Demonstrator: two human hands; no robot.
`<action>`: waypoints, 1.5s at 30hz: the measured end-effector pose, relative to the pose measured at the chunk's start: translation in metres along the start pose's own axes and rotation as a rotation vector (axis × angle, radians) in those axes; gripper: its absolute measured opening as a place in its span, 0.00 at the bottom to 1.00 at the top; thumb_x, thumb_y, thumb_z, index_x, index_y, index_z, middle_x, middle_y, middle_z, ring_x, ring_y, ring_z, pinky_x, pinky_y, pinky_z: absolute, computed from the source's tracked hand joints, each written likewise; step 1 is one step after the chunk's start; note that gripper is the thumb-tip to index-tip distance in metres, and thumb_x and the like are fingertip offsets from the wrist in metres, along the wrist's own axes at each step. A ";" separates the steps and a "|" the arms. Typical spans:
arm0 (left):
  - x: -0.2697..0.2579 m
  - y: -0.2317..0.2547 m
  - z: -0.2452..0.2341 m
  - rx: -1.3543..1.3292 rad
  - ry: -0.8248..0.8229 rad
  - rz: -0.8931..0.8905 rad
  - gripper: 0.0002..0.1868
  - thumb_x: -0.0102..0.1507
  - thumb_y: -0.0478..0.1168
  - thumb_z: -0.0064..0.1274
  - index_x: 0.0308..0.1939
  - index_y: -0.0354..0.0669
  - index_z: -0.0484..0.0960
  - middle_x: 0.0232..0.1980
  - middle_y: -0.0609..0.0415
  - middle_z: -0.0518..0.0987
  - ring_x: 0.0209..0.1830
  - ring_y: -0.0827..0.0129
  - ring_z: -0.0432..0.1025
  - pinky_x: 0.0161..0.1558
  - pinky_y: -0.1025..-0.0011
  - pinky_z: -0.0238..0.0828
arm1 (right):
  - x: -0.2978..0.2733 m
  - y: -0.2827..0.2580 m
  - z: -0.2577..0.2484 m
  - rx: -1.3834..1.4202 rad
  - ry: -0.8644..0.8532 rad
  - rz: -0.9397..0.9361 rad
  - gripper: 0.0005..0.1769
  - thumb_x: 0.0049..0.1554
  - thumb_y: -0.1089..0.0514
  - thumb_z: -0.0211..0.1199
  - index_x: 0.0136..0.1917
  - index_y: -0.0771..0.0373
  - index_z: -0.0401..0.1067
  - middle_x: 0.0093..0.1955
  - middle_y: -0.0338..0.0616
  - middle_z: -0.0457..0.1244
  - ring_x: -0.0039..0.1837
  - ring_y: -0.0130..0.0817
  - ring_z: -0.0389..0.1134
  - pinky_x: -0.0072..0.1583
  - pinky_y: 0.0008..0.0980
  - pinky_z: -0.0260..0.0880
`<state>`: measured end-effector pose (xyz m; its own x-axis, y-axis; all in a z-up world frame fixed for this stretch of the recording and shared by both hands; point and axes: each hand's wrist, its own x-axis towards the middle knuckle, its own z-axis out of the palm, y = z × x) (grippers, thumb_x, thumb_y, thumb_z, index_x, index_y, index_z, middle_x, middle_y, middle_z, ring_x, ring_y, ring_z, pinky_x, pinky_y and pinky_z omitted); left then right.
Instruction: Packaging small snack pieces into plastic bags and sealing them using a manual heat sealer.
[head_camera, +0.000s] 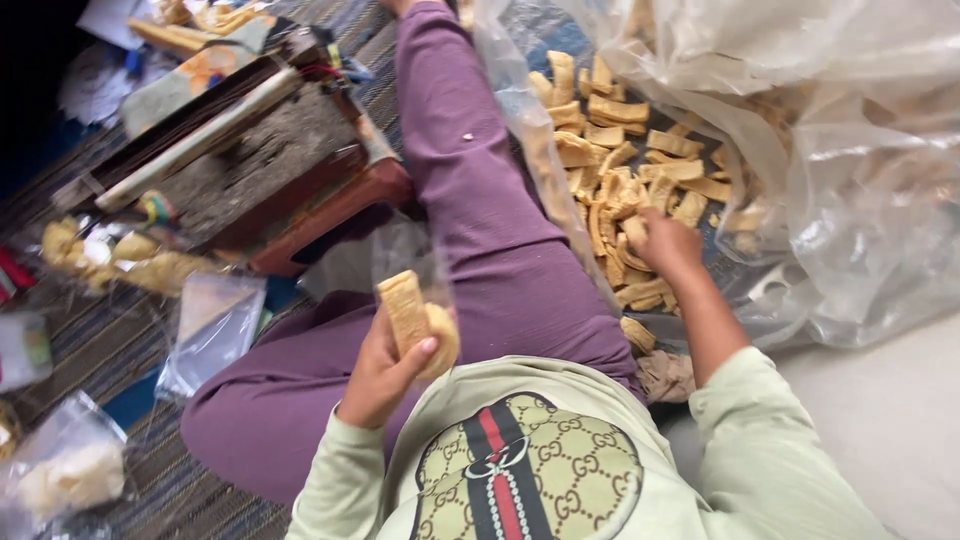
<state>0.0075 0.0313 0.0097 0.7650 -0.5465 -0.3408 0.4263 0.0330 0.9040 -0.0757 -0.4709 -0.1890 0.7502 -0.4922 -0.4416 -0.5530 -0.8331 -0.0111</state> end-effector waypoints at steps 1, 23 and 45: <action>0.004 0.008 0.004 -0.002 0.029 0.009 0.36 0.60 0.36 0.61 0.71 0.41 0.64 0.58 0.40 0.80 0.51 0.63 0.76 0.50 0.60 0.77 | -0.003 -0.018 -0.032 -0.005 0.000 -0.030 0.33 0.56 0.40 0.65 0.73 0.42 0.67 0.54 0.49 0.73 0.61 0.53 0.73 0.59 0.56 0.67; -0.014 0.031 0.018 0.243 -0.124 0.185 0.47 0.57 0.45 0.67 0.78 0.52 0.61 0.60 0.39 0.80 0.60 0.50 0.73 0.57 0.50 0.71 | -0.139 -0.259 -0.209 1.546 -0.500 -0.991 0.25 0.51 0.71 0.66 0.61 0.72 0.63 0.57 0.56 0.65 0.56 0.39 0.72 0.58 0.36 0.75; -0.005 0.007 0.002 -0.066 0.035 0.361 0.45 0.52 0.42 0.73 0.73 0.45 0.71 0.60 0.46 0.77 0.57 0.71 0.71 0.57 0.64 0.74 | -0.171 -0.285 -0.200 1.235 0.006 -1.096 0.18 0.57 0.53 0.70 0.54 0.62 0.66 0.69 0.57 0.62 0.72 0.48 0.62 0.74 0.51 0.56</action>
<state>0.0056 0.0331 0.0184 0.8874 -0.4608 -0.0130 0.1554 0.2725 0.9495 0.0266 -0.1997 0.0687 0.9531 0.1543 0.2602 0.2737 -0.0729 -0.9591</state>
